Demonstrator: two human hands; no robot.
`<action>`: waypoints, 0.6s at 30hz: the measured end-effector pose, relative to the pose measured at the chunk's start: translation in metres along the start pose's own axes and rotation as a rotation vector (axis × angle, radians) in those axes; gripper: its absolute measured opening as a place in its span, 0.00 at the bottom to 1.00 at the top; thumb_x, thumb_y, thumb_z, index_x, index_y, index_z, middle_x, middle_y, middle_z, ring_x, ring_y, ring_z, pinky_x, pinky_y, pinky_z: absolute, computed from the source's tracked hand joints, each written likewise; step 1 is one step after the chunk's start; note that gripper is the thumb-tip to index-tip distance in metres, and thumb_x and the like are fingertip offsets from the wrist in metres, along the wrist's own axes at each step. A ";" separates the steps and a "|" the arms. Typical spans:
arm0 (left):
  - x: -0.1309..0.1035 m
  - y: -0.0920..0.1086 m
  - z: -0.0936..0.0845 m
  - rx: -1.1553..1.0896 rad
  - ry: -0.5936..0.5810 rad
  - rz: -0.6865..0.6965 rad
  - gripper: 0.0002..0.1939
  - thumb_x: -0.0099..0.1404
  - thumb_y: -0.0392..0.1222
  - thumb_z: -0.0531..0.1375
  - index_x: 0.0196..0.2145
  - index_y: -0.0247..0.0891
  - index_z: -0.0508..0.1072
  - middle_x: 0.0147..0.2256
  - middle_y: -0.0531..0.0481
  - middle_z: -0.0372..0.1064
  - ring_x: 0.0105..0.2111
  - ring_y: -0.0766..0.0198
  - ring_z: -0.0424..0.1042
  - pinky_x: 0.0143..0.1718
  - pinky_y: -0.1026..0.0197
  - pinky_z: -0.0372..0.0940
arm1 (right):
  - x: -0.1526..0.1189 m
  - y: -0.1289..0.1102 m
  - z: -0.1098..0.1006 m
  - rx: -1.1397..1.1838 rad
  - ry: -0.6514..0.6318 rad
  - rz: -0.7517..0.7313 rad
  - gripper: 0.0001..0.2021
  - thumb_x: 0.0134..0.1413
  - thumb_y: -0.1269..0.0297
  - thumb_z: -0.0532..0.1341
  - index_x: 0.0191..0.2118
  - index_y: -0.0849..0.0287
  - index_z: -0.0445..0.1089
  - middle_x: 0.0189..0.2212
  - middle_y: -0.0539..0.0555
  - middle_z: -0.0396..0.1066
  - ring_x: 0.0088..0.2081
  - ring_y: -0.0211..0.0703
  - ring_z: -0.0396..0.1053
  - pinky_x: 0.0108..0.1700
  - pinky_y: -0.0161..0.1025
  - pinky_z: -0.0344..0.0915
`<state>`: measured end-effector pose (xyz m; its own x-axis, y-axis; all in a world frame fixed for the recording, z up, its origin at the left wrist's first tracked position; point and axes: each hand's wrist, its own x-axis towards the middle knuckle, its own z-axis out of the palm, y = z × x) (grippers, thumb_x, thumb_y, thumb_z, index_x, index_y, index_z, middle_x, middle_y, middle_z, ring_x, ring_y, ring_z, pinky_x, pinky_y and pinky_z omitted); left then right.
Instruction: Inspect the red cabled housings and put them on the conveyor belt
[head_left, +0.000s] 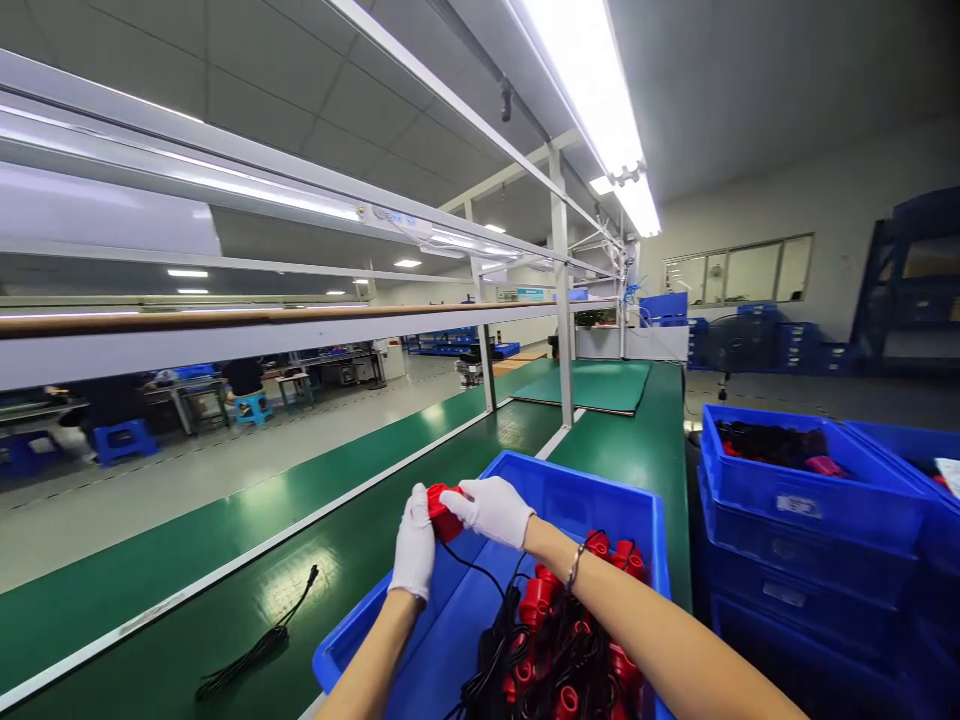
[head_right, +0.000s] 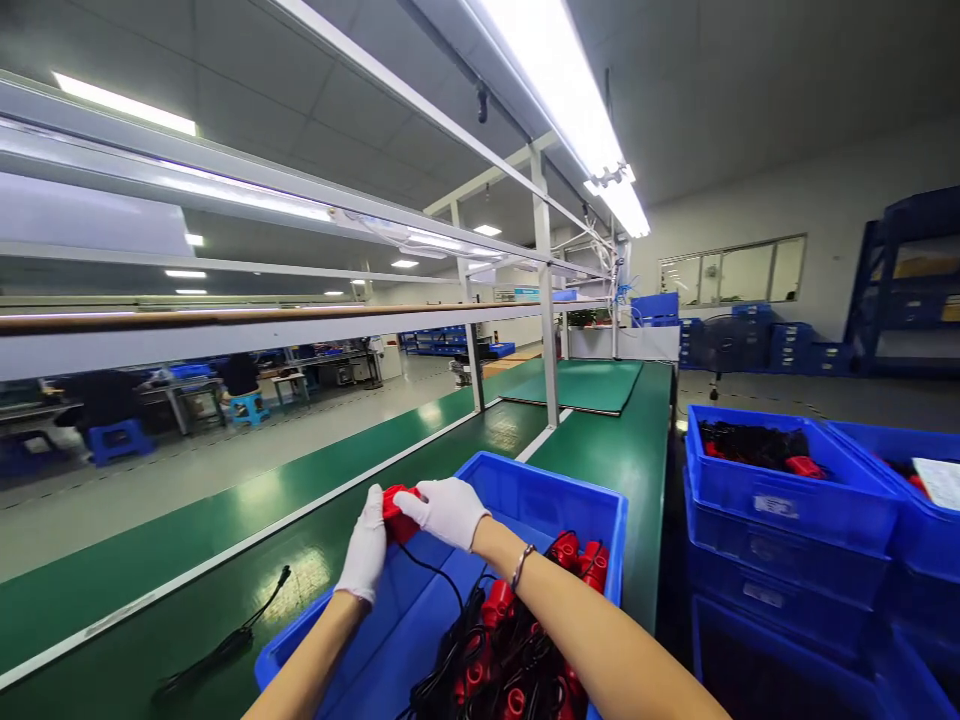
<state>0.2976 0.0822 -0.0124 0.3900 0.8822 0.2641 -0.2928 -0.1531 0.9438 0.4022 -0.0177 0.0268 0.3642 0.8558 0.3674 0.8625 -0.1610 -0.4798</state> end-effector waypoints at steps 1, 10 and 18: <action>0.000 0.000 0.000 -0.038 -0.019 -0.024 0.36 0.50 0.76 0.60 0.33 0.35 0.76 0.33 0.45 0.77 0.38 0.53 0.75 0.47 0.53 0.69 | -0.001 -0.001 0.000 0.016 0.000 -0.005 0.25 0.67 0.47 0.52 0.25 0.60 0.65 0.22 0.49 0.69 0.26 0.33 0.65 0.28 0.31 0.51; -0.005 0.003 0.001 -0.367 -0.021 -0.324 0.36 0.57 0.75 0.53 0.30 0.35 0.72 0.20 0.50 0.68 0.18 0.62 0.68 0.24 0.59 0.65 | -0.009 -0.006 -0.004 0.099 -0.094 -0.039 0.26 0.73 0.52 0.39 0.31 0.59 0.66 0.25 0.51 0.71 0.26 0.34 0.69 0.29 0.31 0.58; -0.004 0.000 0.000 -0.468 0.077 -0.296 0.33 0.52 0.74 0.61 0.29 0.35 0.72 0.24 0.52 0.69 0.25 0.64 0.68 0.32 0.60 0.64 | -0.015 -0.006 0.010 -0.117 -0.183 -0.014 0.22 0.64 0.42 0.51 0.34 0.57 0.66 0.27 0.52 0.72 0.29 0.42 0.69 0.29 0.35 0.47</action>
<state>0.2954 0.0785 -0.0135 0.4545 0.8902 -0.0310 -0.5436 0.3047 0.7821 0.3878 -0.0248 0.0166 0.2911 0.9316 0.2177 0.9058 -0.1952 -0.3760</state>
